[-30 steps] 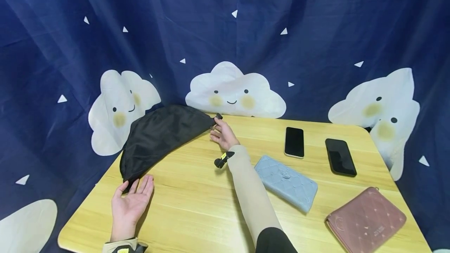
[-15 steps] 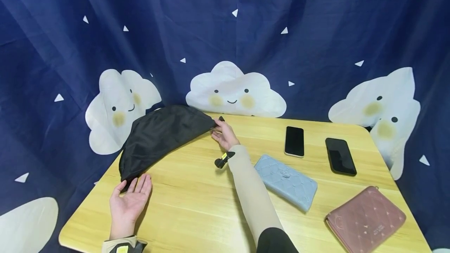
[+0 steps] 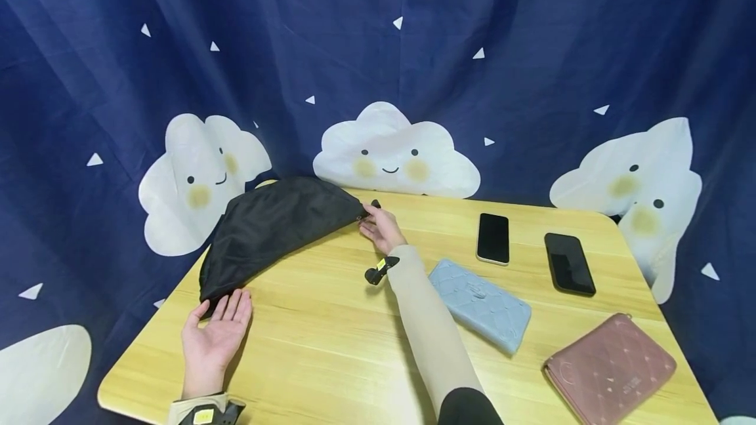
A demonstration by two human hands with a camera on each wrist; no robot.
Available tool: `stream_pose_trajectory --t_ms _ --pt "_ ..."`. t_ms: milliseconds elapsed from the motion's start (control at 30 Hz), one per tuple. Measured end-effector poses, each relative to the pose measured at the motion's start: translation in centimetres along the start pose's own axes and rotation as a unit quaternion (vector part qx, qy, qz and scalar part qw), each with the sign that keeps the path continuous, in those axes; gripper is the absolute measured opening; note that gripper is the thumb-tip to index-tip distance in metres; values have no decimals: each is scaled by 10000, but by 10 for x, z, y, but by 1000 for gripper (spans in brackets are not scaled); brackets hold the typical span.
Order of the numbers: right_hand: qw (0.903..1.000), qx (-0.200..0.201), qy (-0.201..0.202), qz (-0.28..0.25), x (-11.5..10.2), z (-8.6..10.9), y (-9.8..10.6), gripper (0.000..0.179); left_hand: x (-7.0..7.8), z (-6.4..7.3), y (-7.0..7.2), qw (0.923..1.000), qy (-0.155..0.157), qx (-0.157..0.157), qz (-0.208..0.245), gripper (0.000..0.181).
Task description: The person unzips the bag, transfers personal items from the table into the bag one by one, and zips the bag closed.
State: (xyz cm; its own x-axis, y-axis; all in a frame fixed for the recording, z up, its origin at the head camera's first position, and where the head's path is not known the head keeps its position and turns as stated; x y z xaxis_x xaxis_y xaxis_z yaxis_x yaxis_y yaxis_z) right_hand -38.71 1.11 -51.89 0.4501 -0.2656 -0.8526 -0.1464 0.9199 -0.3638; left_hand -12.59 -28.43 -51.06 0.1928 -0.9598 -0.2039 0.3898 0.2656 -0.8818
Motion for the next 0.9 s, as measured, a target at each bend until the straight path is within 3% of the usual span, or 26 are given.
stream_pose_trajectory --t_ms 233,500,900 --pt "9999 125 -40 112 -2 9 8 19 0 0 1 10000 -26 28 33 60" --pt "9994 213 -90 267 -3 17 15 42 -1 1 1 9999 -37 -111 77 64" --pt "9972 262 -156 690 -9 29 31 48 -6 2 2 9999 114 -123 38 64"
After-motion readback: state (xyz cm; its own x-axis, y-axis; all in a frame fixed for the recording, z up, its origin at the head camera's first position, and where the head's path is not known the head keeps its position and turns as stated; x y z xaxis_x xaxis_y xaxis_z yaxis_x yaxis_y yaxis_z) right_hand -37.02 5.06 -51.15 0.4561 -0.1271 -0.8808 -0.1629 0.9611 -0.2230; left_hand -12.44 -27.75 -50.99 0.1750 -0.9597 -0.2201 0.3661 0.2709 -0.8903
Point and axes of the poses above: each hand's wrist, its own z-axis away from the middle knuckle, its own y-axis out of the back of the hand, x = y × z, the point moved 4 cm from there along -z, towards the middle knuckle, and after that the axes turned 13 degrees about z, right-handed, at the moved point
